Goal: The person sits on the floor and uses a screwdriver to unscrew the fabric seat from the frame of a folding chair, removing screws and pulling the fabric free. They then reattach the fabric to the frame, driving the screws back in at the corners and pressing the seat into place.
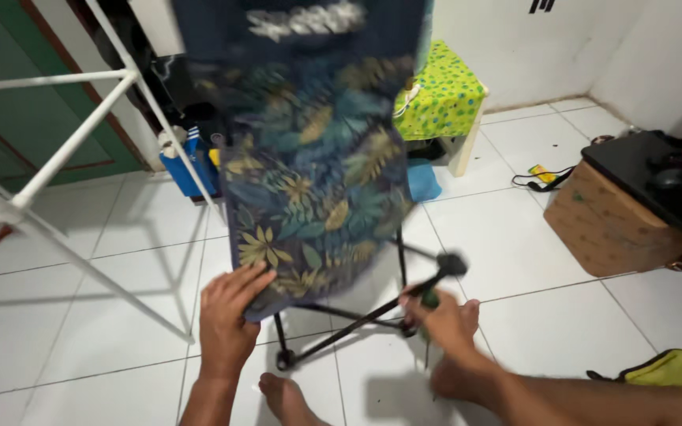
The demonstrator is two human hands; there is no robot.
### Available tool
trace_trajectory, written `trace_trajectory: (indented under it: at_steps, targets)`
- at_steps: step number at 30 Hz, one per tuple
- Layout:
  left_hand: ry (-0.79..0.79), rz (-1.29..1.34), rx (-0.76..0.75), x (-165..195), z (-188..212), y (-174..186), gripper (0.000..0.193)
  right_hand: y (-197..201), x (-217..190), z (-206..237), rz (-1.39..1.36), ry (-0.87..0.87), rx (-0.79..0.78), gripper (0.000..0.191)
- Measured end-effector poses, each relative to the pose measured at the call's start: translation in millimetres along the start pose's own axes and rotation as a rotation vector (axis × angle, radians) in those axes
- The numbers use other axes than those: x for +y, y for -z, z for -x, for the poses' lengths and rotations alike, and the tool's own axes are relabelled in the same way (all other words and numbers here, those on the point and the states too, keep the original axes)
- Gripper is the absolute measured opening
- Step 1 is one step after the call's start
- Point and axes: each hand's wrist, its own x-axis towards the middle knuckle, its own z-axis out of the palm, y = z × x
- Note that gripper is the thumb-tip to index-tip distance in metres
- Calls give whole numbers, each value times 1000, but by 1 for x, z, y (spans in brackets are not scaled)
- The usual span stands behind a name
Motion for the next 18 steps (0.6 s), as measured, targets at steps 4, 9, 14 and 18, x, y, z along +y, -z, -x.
trace_trajectory:
  at_steps: [4, 9, 14, 18]
  targets:
    - [249, 26, -134, -23, 37, -20, 69, -43, 45, 36, -271, -217, -36, 23]
    - [458, -97, -532, -30, 46, -21, 87, 3, 33, 74, -72, -185, -81, 23]
    - [188, 165, -198, 46, 37, -51, 82, 66, -30, 18, -141, -67, 275, 34]
    - [352, 487, -245, 138, 49, -114, 31, 63, -55, -77, -63, -396, 88, 48]
